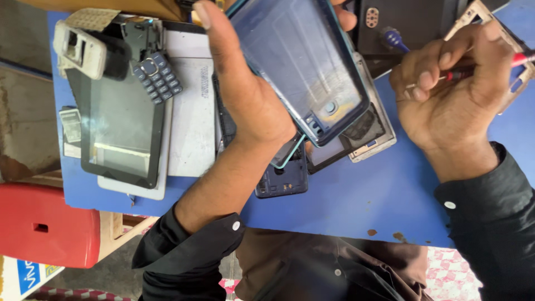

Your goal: The person selects a mobile phone from a pile of disassembled devices on a blue workbench. Using a small screwdriver, they pry and scrape around the camera module area on the back of the phone, then set it aside and repeat the same prying action on a second phone.

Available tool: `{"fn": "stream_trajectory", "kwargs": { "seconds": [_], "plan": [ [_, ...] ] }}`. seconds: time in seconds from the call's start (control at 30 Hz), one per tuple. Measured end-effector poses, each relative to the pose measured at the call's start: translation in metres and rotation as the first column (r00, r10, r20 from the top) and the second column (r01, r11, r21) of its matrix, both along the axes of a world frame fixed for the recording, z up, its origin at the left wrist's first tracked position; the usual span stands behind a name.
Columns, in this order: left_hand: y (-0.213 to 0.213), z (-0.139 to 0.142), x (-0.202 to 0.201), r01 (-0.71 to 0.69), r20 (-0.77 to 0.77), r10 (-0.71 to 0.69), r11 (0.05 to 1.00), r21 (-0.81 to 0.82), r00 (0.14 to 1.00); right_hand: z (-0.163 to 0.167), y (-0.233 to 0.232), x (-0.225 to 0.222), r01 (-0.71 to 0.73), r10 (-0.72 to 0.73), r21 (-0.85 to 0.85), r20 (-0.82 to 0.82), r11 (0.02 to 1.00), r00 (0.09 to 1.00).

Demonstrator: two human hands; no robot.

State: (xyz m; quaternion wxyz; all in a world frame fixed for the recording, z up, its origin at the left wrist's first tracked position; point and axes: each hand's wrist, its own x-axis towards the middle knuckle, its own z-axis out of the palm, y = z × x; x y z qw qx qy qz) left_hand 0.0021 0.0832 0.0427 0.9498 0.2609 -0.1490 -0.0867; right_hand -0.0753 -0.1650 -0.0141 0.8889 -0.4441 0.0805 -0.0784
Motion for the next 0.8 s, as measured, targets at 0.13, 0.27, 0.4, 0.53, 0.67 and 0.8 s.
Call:
{"fn": "stream_trajectory", "kwargs": {
  "seconds": [0.13, 0.27, 0.4, 0.53, 0.67, 0.8],
  "plan": [
    [0.0, -0.001, 0.002, 0.028, 0.019, -0.027, 0.999, -0.016, 0.999, 0.007, 0.002, -0.001, -0.015, 0.023, 0.09, -0.091, 0.996, 0.996],
    [-0.002, -0.003, 0.003, 0.046, 0.024, -0.045, 0.999, -0.022, 0.999, 0.013, 0.004, 0.001, -0.04, 0.047, 0.091, -0.072, 0.995, 0.996],
    [-0.002, -0.004, 0.004, 0.048, 0.03, -0.047, 0.998, -0.027, 0.998, 0.013, 0.002, 0.0, -0.021, 0.029, 0.098, -0.082, 0.995, 0.996],
    [-0.002, -0.005, 0.005, 0.048, 0.035, -0.047, 0.998, -0.028, 0.998, 0.006, -0.003, -0.002, -0.089, 0.089, 0.041, 0.005, 0.995, 0.996],
    [-0.002, -0.005, 0.006, 0.055, 0.043, -0.054, 0.998, -0.027, 0.998, -0.003, -0.005, -0.003, -0.116, 0.121, -0.067, 0.084, 0.991, 0.989],
    [-0.002, -0.004, 0.007, 0.045, 0.049, -0.043, 0.999, -0.026, 0.998, -0.006, -0.005, -0.002, -0.12, 0.133, -0.127, 0.101, 0.985, 0.986]
  ]
}}
